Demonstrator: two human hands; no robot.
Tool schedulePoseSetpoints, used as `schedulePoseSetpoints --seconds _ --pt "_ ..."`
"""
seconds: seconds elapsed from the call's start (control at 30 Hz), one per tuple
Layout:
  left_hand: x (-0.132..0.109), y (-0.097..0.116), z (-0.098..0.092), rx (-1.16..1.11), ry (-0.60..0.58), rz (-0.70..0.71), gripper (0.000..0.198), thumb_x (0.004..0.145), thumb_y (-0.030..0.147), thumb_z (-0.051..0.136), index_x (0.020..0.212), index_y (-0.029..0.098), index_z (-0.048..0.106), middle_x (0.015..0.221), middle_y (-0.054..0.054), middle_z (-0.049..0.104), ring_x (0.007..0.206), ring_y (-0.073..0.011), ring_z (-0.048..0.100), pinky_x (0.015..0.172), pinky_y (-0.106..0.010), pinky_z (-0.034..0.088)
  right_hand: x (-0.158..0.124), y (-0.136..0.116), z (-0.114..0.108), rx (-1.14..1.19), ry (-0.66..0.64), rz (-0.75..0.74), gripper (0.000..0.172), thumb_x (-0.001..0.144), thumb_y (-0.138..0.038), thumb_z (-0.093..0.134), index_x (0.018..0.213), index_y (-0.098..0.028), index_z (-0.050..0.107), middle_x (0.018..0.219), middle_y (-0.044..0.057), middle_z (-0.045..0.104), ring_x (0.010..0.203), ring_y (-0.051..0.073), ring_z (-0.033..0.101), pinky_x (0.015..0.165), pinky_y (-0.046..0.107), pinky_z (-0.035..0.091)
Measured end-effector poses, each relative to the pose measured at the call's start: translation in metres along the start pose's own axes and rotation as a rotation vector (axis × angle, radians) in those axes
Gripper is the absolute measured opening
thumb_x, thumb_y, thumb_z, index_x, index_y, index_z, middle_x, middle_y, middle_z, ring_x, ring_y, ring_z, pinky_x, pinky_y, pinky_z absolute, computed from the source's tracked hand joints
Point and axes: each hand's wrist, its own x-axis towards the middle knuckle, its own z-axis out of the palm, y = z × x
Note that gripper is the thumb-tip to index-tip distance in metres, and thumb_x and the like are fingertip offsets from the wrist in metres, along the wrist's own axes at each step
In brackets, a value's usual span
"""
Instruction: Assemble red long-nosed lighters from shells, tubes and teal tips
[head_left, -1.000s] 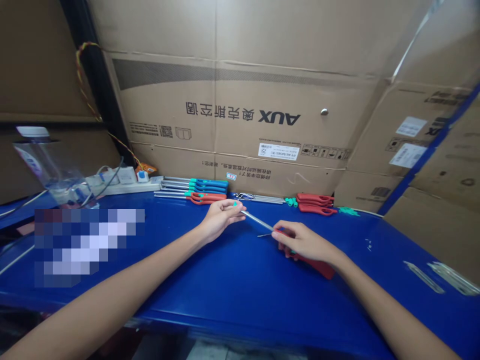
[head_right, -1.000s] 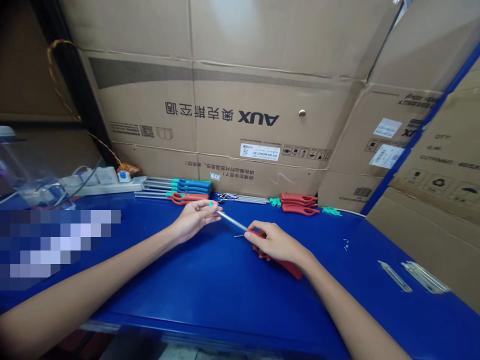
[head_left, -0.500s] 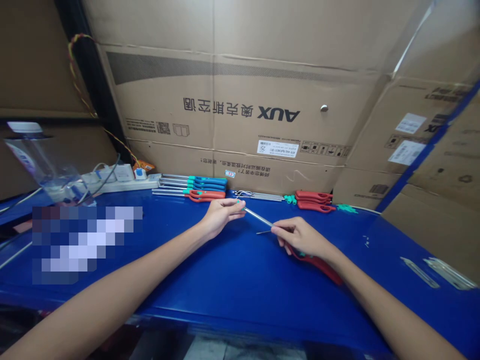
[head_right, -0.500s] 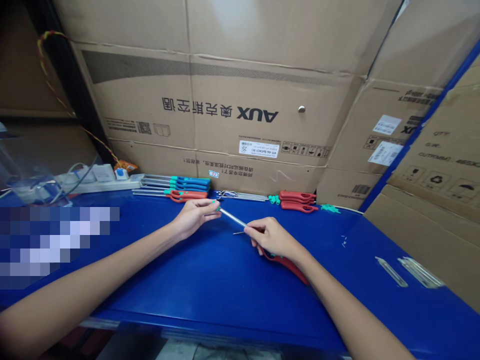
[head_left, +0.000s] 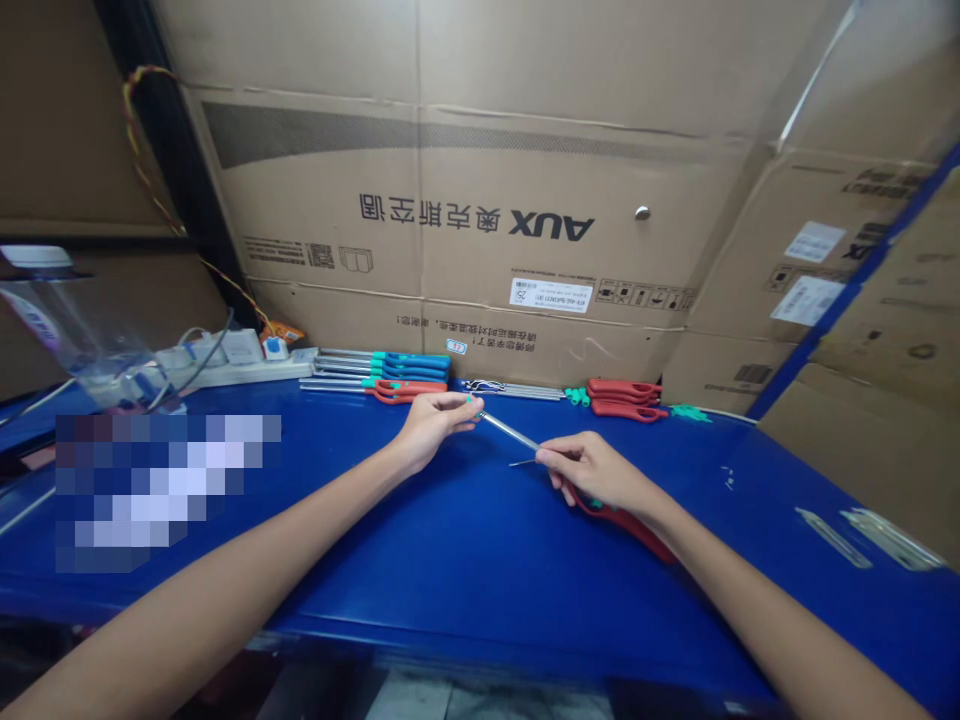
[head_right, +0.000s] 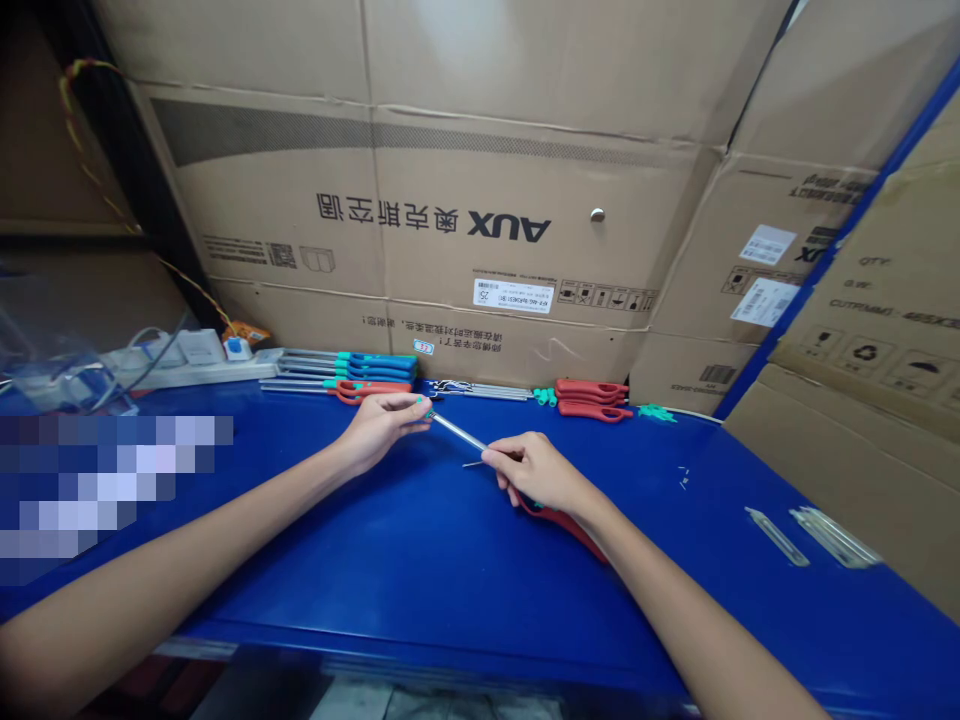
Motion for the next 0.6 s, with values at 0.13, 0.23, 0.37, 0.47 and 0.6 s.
schedulePoseSetpoints --seconds 0.13,0.23,0.37,0.47,0.6 --pt "0.002 -0.002 -0.003 0.009 -0.012 -0.001 0.037 0.051 0.035 0.089 0.075 0.011 0.074 0.074 -0.005 0.070 0.071 -0.0155 0.065 0.072 -0.030 0.052 0.000 0.000 -0.003 0.078 -0.067 -0.020 0.042 0.085 -0.053 0.052 0.068 -0.016 0.055 0.060 -0.001 0.057 0.044 0.009 0.056 0.045 0.021 0.041" --pt "0.004 -0.001 -0.004 0.008 -0.014 -0.012 0.036 0.051 0.033 0.089 0.075 0.011 0.074 0.074 -0.007 0.070 0.071 -0.0156 0.064 0.071 -0.030 0.051 0.000 -0.002 -0.004 0.096 -0.094 -0.034 0.042 0.085 -0.053 0.053 0.069 -0.015 0.056 0.061 0.000 0.058 0.045 0.009 0.056 0.046 0.021 0.041" --pt "0.003 0.001 0.000 -0.035 0.000 -0.019 0.035 0.052 0.036 0.088 0.074 0.012 0.074 0.075 -0.007 0.070 0.070 -0.0141 0.063 0.077 -0.032 0.051 -0.002 -0.005 -0.005 0.080 -0.080 -0.026 0.041 0.086 -0.053 0.053 0.069 -0.016 0.056 0.060 -0.001 0.055 0.045 0.009 0.055 0.046 0.021 0.040" --pt "0.002 0.003 0.002 -0.044 0.013 0.014 0.033 0.053 0.034 0.088 0.073 0.012 0.074 0.075 -0.006 0.070 0.071 -0.0134 0.062 0.078 -0.032 0.050 -0.004 -0.006 -0.009 0.056 -0.065 -0.002 0.040 0.084 -0.054 0.053 0.075 -0.015 0.059 0.060 -0.002 0.053 0.044 0.009 0.053 0.043 0.021 0.038" --pt "0.003 0.006 0.000 -0.035 -0.012 0.031 0.034 0.046 0.029 0.090 0.069 0.011 0.074 0.071 -0.006 0.069 0.071 -0.0147 0.062 0.078 -0.032 0.051 -0.004 -0.004 -0.014 0.050 -0.099 -0.010 0.040 0.085 -0.054 0.052 0.077 -0.015 0.059 0.060 -0.001 0.054 0.044 0.009 0.053 0.042 0.021 0.034"
